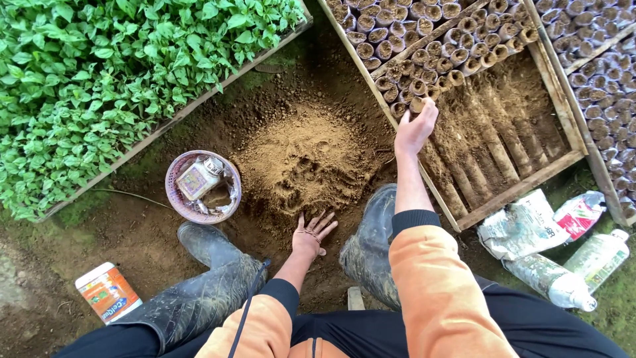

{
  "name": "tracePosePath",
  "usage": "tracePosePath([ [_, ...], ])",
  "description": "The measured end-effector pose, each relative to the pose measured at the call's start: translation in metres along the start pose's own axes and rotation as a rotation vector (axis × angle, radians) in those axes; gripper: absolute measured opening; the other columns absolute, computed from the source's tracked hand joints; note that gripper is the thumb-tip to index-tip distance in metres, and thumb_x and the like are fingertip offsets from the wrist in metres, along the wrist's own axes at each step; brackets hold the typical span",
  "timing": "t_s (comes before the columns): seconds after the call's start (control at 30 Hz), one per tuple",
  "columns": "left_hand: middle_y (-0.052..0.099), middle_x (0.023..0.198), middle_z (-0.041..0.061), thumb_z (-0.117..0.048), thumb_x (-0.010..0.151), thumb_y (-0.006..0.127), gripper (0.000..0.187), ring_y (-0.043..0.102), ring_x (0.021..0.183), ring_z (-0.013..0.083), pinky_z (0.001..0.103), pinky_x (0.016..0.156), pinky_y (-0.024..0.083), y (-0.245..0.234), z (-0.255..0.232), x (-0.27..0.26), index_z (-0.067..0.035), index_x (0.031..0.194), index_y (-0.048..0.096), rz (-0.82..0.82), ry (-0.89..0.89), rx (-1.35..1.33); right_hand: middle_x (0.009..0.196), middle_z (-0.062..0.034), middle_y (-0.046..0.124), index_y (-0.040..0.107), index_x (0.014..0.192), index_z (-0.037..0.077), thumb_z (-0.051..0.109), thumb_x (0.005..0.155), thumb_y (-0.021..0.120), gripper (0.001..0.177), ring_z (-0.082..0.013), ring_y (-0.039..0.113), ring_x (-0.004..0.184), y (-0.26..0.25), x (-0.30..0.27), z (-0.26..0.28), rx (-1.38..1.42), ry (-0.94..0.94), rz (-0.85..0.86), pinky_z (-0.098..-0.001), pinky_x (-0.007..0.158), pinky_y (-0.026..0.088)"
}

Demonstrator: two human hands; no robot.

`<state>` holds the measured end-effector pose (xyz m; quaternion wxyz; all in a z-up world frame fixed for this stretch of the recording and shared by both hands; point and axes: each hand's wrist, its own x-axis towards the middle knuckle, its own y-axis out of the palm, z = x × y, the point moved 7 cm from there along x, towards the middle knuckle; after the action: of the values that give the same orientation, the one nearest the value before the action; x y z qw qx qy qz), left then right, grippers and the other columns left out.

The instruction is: The person sits on the ground and fills small plastic seedling pots with soil by hand. They scoop soil from a pile, pack it into the pots, and place the filled pots into a wooden tray. The person repeats this process multiple times.

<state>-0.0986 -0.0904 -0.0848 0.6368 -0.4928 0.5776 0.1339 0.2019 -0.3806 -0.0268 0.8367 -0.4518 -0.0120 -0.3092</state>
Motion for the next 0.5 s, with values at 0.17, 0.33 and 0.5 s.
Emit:
tracePosePath([
  [0.17,-0.021,0.169,-0.009,-0.066,0.094,0.049,0.097,-0.020,0.155,0.0204,0.070,0.121,-0.006,0.005,0.000,0.004,-0.036,0.160,-0.016,-0.017,0.000,0.008,0.113,-0.0117,0.052,0.054,0.111,0.008,-0.009,0.083,0.076,0.040,-0.0337,0.062,0.110,0.007,-0.004,-0.009,-0.031,-0.018,0.027,-0.0451,0.097,0.056],
  [0.33,-0.022,0.169,-0.008,-0.066,0.095,0.049,0.097,-0.020,0.155,0.0206,0.070,0.121,-0.006,0.004,0.000,0.003,-0.035,0.160,-0.017,-0.014,-0.003,0.028,0.119,-0.0151,0.052,0.056,0.112,0.008,-0.005,0.083,0.077,0.038,-0.0384,0.061,0.113,-0.005,-0.002,-0.001,-0.056,0.010,0.077,-0.0478,0.099,0.055],
  [0.5,-0.023,0.169,-0.007,-0.069,0.094,0.048,0.098,-0.020,0.156,0.0224,0.070,0.121,-0.005,0.009,0.000,0.010,-0.034,0.160,-0.016,-0.039,-0.012,0.046,0.122,-0.0102,0.051,0.059,0.117,0.014,-0.003,0.088,0.074,0.036,-0.0280,0.061,0.116,-0.055,-0.001,0.021,-0.029,0.120,-0.049,-0.0410,0.101,0.052],
])
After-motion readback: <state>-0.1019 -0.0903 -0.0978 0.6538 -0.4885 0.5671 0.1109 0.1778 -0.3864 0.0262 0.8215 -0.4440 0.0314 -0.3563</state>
